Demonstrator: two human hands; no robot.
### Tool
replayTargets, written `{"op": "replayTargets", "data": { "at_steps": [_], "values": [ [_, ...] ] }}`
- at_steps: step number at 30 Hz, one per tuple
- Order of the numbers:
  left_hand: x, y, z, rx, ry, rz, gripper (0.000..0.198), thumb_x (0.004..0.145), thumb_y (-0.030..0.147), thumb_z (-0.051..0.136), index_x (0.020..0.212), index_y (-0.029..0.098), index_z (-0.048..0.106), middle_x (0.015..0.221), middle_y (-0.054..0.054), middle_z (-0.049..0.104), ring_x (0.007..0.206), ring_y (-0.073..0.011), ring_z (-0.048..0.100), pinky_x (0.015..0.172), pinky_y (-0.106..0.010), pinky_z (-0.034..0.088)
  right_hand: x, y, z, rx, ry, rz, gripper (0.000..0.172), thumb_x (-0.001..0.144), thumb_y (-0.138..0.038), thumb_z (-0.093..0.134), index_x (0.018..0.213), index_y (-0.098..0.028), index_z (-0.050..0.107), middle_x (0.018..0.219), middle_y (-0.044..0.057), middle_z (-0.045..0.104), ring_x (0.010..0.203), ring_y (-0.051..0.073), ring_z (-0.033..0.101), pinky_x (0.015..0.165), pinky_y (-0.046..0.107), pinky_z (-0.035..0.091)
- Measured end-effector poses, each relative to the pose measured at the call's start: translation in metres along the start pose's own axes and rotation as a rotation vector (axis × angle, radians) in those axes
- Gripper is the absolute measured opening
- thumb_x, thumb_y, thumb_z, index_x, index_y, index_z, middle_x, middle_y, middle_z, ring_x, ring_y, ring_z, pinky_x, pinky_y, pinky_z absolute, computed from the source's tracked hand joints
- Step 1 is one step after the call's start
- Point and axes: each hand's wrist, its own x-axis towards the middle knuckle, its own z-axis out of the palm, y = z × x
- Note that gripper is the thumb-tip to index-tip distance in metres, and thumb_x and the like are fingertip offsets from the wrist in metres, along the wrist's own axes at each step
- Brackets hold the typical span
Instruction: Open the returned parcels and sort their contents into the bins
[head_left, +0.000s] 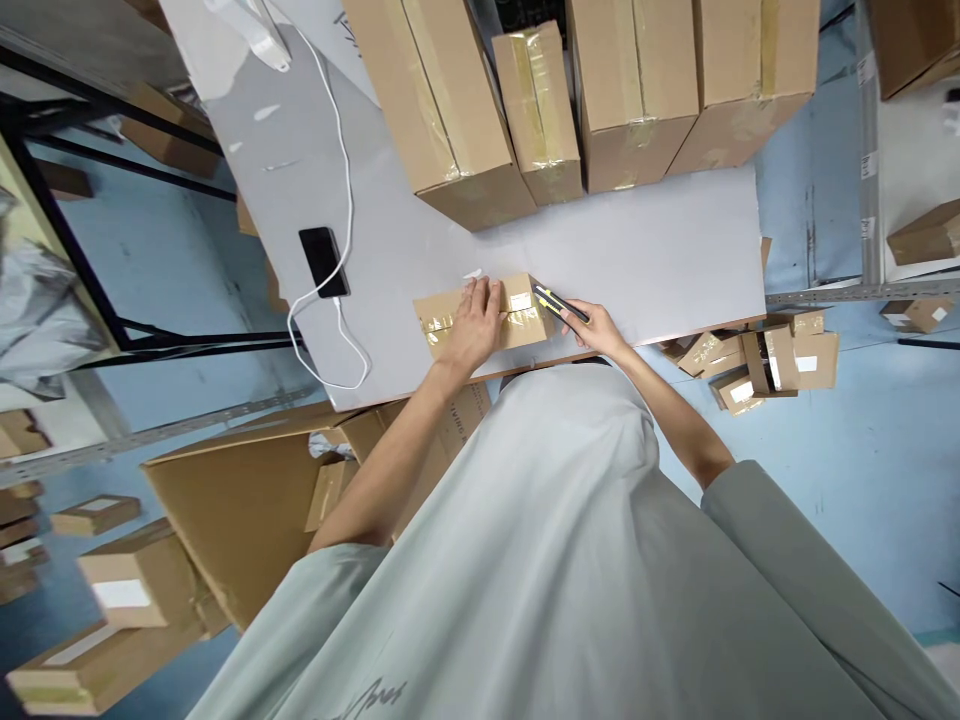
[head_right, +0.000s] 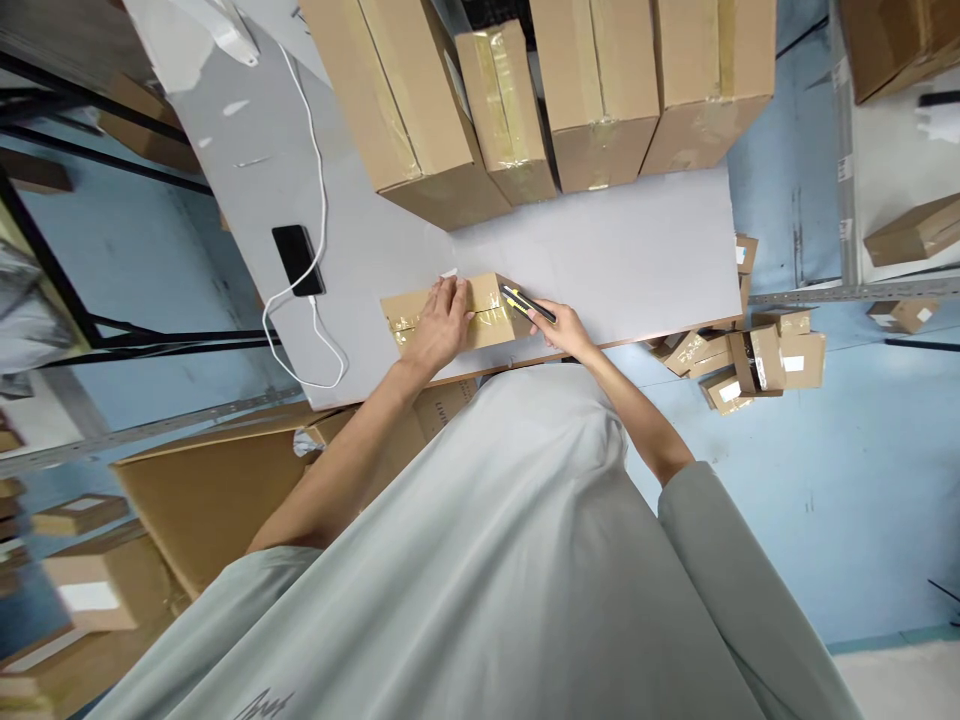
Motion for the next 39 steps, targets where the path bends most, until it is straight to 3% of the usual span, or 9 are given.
{"op": "replayTargets", "data": {
  "at_steps": [6,13,21,25,28,30,33,36,39],
  "values": [
    [-0.008,0.004,0.008,0.013,-0.008,-0.015,0.071,0.12,0.044,0.032,0.176,0.001,0.045,0.185,-0.037,0.038,0.182,-0.0474,0.022,0.145,-0.076,0.022,-0.02,-0.012,-0.019,-0.062,-0.138,0.072,0.055,0.107,-0.059,0.075,0.14,-0.015,0.079,0.078,-0.002,0.074,0.046,0.009,0.051,0.042,0.021,0.043],
    [-0.016,0.008,0.015,0.012,0.001,-0.011,0.071,0.121,0.046,0.03,0.174,0.002,0.047,0.185,-0.037,0.039,0.182,-0.0472,0.024,0.144,-0.077,0.024,-0.048,-0.007,-0.025,-0.105,-0.168,0.097,0.052,0.107,-0.057,0.073,0.137,-0.016,0.078,0.076,-0.003,0.073,0.045,0.009,0.049,0.042,0.021,0.042],
    [-0.006,0.005,0.003,-0.004,0.015,-0.019,0.069,0.12,0.048,0.034,0.173,0.008,0.053,0.186,-0.032,0.041,0.181,-0.0426,0.031,0.146,-0.071,0.026,-0.034,-0.005,-0.027,-0.088,-0.077,0.08,0.057,0.102,-0.064,0.077,0.135,-0.018,0.079,0.078,-0.002,0.076,0.045,0.01,0.053,0.043,0.023,0.045],
    [-0.007,0.012,-0.012,0.004,-0.017,0.017,0.071,0.116,0.059,0.05,0.171,0.014,0.056,0.184,-0.03,0.044,0.178,-0.0451,0.036,0.144,-0.074,0.026,-0.029,-0.004,-0.027,-0.065,-0.086,0.072,0.058,0.1,-0.065,0.079,0.135,-0.018,0.079,0.078,-0.003,0.076,0.045,0.009,0.054,0.042,0.022,0.045],
    [-0.014,0.024,-0.018,0.003,-0.058,0.106,0.085,0.101,0.072,0.075,0.165,0.019,0.061,0.182,-0.029,0.046,0.174,-0.0495,0.04,0.141,-0.075,0.032,-0.031,0.0,-0.026,-0.067,-0.094,0.077,0.06,0.102,-0.064,0.078,0.138,-0.017,0.079,0.08,-0.002,0.078,0.045,0.009,0.054,0.041,0.022,0.045],
    [-0.017,0.034,-0.018,-0.003,-0.089,0.149,0.085,0.094,0.068,0.086,0.16,0.02,0.064,0.174,-0.028,0.054,0.166,-0.0493,0.049,0.136,-0.072,0.041,-0.034,0.003,-0.023,-0.063,-0.087,0.083,0.06,0.103,-0.064,0.076,0.141,-0.017,0.078,0.081,-0.001,0.078,0.045,0.009,0.053,0.041,0.022,0.045],
    [-0.018,0.045,-0.014,-0.003,-0.109,0.154,0.076,0.091,0.047,0.093,0.156,0.02,0.064,0.162,-0.026,0.063,0.153,-0.0463,0.06,0.131,-0.067,0.05,-0.038,0.007,-0.019,-0.052,-0.071,0.094,0.061,0.103,-0.065,0.076,0.14,-0.017,0.078,0.082,0.0,0.078,0.045,0.009,0.053,0.041,0.022,0.046],
    [-0.017,0.05,-0.011,-0.003,-0.088,0.152,0.072,0.085,0.033,0.096,0.148,0.017,0.066,0.158,-0.026,0.064,0.151,-0.0462,0.061,0.131,-0.065,0.051,-0.04,0.009,-0.017,-0.048,-0.061,0.089,0.064,0.103,-0.069,0.075,0.14,-0.017,0.078,0.082,0.0,0.078,0.045,0.009,0.053,0.042,0.022,0.045],
    [-0.014,0.053,-0.011,0.012,-0.086,0.152,0.065,0.08,0.032,0.099,0.136,0.016,0.069,0.155,-0.026,0.064,0.15,-0.0482,0.061,0.13,-0.066,0.052,-0.041,0.009,-0.016,-0.074,-0.047,0.06,0.064,0.103,-0.069,0.074,0.14,-0.017,0.079,0.081,-0.001,0.078,0.046,0.01,0.054,0.044,0.022,0.046]
  ]
}}
